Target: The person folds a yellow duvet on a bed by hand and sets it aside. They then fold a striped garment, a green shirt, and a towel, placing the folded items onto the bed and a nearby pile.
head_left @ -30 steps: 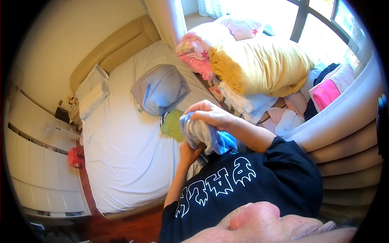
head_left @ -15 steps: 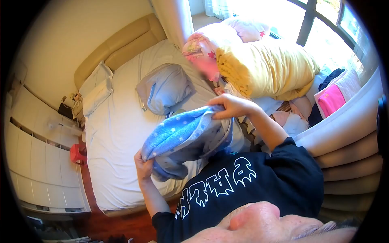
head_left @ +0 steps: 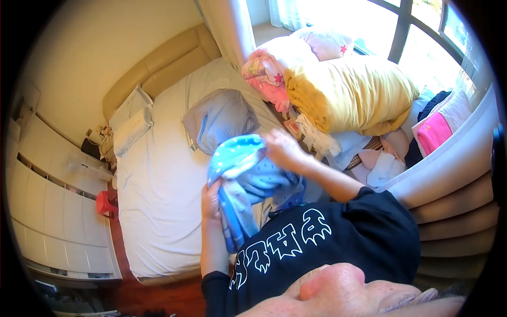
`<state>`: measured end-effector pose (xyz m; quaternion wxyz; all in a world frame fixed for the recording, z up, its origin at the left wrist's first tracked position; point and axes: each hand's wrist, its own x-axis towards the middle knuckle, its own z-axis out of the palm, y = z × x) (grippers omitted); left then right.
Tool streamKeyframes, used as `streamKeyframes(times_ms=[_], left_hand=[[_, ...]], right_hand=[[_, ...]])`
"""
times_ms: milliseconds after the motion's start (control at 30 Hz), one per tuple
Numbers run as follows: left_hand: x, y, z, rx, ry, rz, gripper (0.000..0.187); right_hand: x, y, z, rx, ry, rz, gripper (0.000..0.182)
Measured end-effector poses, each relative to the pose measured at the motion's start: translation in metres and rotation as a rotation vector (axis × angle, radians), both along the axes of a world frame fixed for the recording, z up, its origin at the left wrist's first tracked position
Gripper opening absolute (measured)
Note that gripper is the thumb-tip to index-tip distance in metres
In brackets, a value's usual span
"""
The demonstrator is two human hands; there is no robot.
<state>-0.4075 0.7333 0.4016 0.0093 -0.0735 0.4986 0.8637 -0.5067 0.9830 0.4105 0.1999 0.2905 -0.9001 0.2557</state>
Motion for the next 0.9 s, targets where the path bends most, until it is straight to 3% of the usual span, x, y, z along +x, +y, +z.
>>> streamKeyframes(times_ms=[33, 67, 133, 233, 300, 400, 600, 667, 700, 800, 900], left_hand=[[-0.014, 0.008, -0.015, 0.086, -0.069, 0.012, 0.025], [-0.026, 0.016, -0.029, 0.171, -0.141, 0.023, 0.026], [-0.041, 0.027, -0.045, 0.352, -0.28, -0.074, 0.029], [-0.053, 0.034, -0.048, 0.303, -0.266, -0.009, 0.03], [-0.052, 0.04, -0.031, 0.323, -0.286, 0.057, 0.029], [-0.06, 0.046, -0.025, 0.31, -0.276, 0.084, 0.035], [-0.066, 0.064, -0.016, 0.09, -0.118, -0.113, 0.036], [-0.058, 0.073, 0.003, -0.145, -0.006, -0.247, 0.035], [-0.056, 0.075, 0.009, -0.256, 0.032, -0.281, 0.038], [-0.054, 0.069, 0.006, -0.268, -0.081, -0.349, 0.041], [-0.058, 0.048, -0.022, -0.218, -0.179, -0.275, 0.037]], right_hand=[[0.019, -0.011, -0.01, 0.012, -0.177, 0.137, 0.012], [0.046, -0.018, 0.003, -0.005, -0.338, 0.261, 0.019], [0.055, -0.034, -0.026, 0.013, -0.611, 0.507, 0.049], [0.048, -0.042, -0.053, 0.153, -0.768, 0.477, 0.062], [0.049, -0.036, -0.069, -0.341, -0.886, 0.523, 0.068], [0.046, -0.03, -0.084, -0.364, -0.767, 0.471, 0.068], [0.042, -0.009, -0.07, -0.359, -0.793, 0.337, 0.038], [0.037, -0.006, -0.079, -0.909, -0.888, 0.425, 0.032], [0.04, 0.001, -0.059, -1.017, -0.852, 0.439, 0.028], [0.037, 0.016, -0.039, -1.118, -0.797, 0.452, 0.025], [0.026, 0.037, -0.028, -1.028, -0.819, 0.386, 0.024]])
